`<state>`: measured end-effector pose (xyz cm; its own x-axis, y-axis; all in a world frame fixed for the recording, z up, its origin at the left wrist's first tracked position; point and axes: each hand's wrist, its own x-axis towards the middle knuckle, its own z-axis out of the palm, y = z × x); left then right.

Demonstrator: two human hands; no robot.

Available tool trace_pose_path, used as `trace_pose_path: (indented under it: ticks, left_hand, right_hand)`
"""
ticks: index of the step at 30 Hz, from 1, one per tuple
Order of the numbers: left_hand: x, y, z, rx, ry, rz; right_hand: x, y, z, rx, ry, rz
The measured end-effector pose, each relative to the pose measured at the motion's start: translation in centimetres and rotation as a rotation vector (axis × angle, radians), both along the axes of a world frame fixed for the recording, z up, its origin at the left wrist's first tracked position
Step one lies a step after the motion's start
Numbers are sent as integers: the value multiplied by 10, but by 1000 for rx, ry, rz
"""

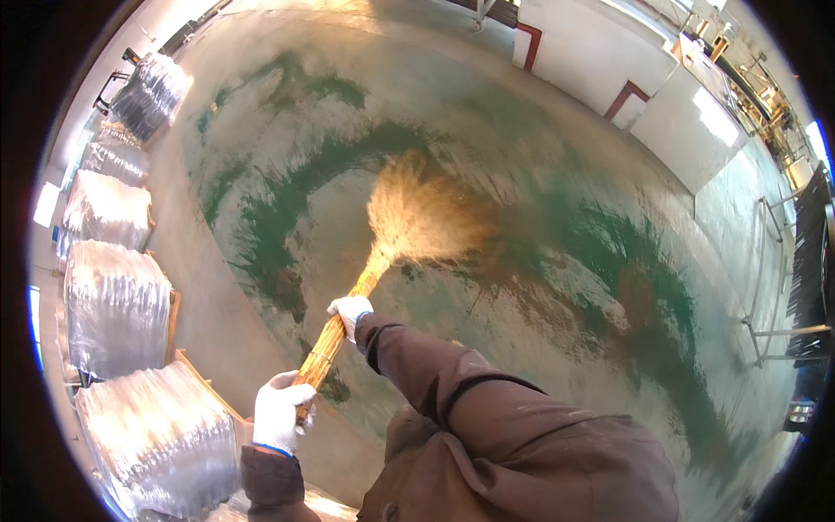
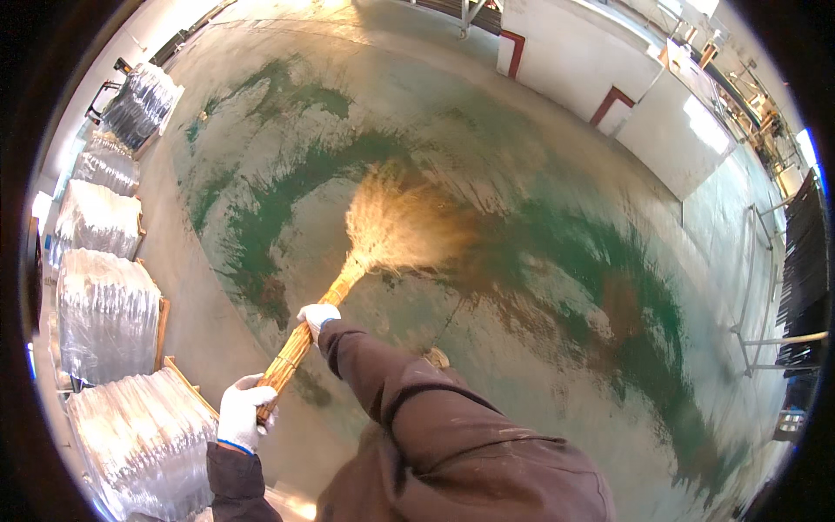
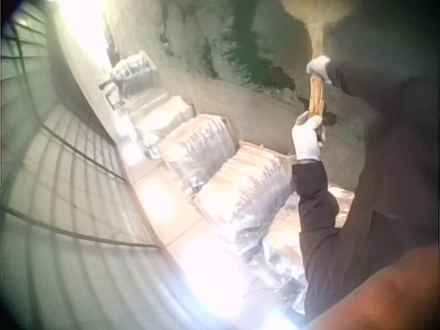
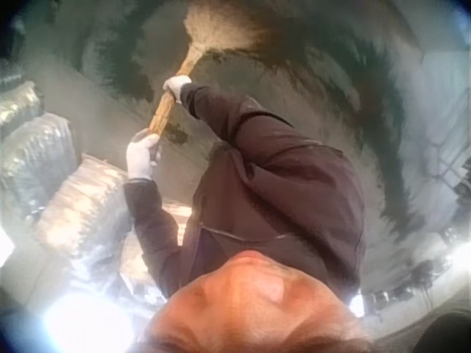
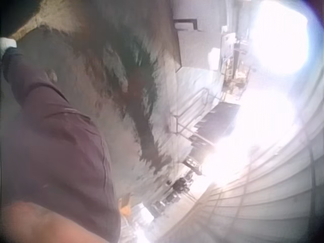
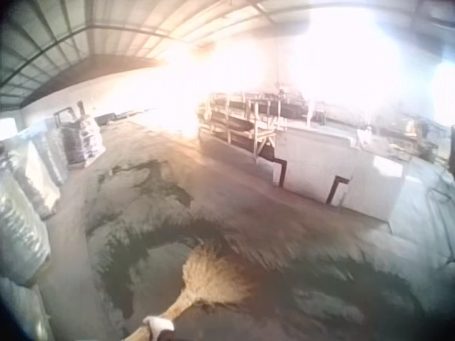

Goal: The person sweeps a large warehouse floor using a traditional straw broom, moving debris and dust across the concrete surface. They walk around stacks of wrapped materials and a forklift while sweeping.

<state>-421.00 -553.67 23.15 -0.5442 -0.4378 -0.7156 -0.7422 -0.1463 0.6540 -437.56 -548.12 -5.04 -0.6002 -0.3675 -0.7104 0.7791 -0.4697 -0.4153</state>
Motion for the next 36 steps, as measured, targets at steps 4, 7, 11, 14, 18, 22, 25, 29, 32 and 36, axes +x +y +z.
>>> trace_pose_path:
  ticks: [4, 7, 11, 14, 18, 22, 25, 29, 32, 36]
  left_hand:
    - [-12, -43, 10, 116, -3, -99]
    - [-11, -77, 9, 319, 52, -73]
    - [-19, -161, 14, 431, -10, -140]
    - [-46, -224, 16, 519, -72, -292]
    - [-120, -279, 3, 431, -135, -406]
    - [-211, -314, -13, 347, -127, -504]
    - [-268, -336, -18, 288, -93, -505]
    - [-329, -380, 11, 30, -146, -408]
    - [-368, -426, 43, -266, 6, -402]
    - [-417, -466, 54, -460, 130, -228]
  right_hand:
    - [-37, -45, 37, 78, -5, 54]
    - [-41, -62, 57, 201, 145, 40]
    - [-34, -85, 57, 497, 382, 129]
    - [-26, -100, 29, 258, 74, -92]
    - [-41, -103, -30, 288, -199, -82]
    - [-72, -122, -72, -7, -539, -351]
    - [-109, -163, -92, -36, -550, -192]
    - [-187, -270, -85, 53, 134, 265]
    - [-256, -370, -41, 722, 974, 412]
    - [-389, -509, 26, -273, -312, -28]
